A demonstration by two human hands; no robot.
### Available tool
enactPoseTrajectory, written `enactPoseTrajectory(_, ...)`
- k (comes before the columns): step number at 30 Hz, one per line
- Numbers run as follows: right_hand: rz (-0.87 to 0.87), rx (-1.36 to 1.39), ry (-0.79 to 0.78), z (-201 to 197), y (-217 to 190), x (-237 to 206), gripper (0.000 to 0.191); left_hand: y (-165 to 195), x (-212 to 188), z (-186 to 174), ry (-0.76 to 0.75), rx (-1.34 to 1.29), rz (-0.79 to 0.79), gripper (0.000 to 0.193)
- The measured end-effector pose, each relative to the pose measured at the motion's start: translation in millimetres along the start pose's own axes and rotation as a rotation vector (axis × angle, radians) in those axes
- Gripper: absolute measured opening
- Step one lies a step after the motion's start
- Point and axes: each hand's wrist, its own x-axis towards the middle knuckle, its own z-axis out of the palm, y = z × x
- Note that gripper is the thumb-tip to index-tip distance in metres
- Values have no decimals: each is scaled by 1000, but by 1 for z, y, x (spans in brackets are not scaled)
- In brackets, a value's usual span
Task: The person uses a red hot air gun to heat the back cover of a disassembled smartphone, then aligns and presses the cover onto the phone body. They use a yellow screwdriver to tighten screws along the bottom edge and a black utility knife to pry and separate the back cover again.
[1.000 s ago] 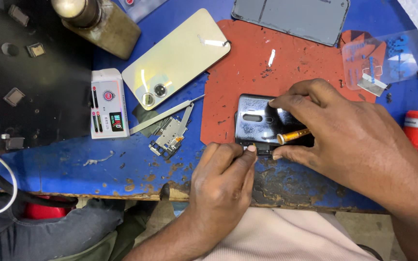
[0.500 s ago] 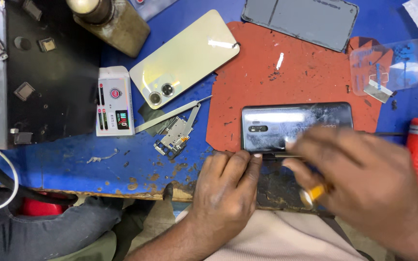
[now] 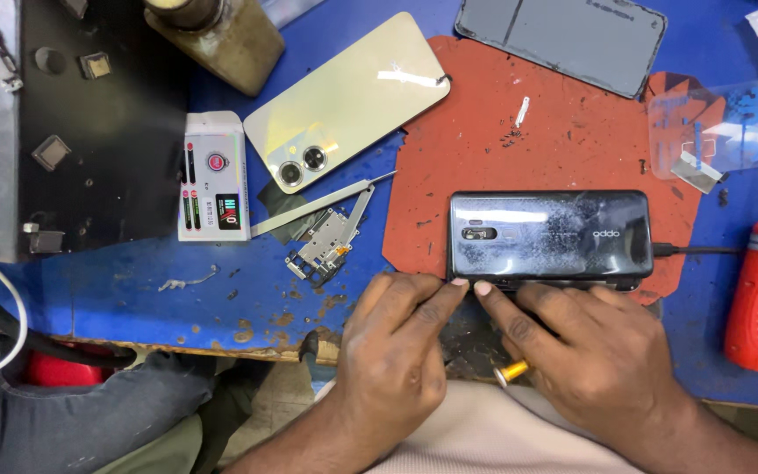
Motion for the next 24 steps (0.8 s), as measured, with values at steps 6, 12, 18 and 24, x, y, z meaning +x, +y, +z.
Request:
enactPoseTrajectory(6, 34, 14, -28, -1, 0, 0, 43, -3, -1, 2, -93, 167, 131, 54)
enactPoseTrajectory(12, 318, 253, 111, -20, 10, -19, 34, -5, -1, 3, -143, 454, 325, 53)
enactPoseTrajectory(18, 626, 854, 526, -45, 73, -71, 30, -10, -4, 5, -138, 522, 393, 49)
enactPoseTrajectory(24, 421, 739, 693, -33, 117, -107, 49, -9, -3, 7, -129, 476, 350, 51)
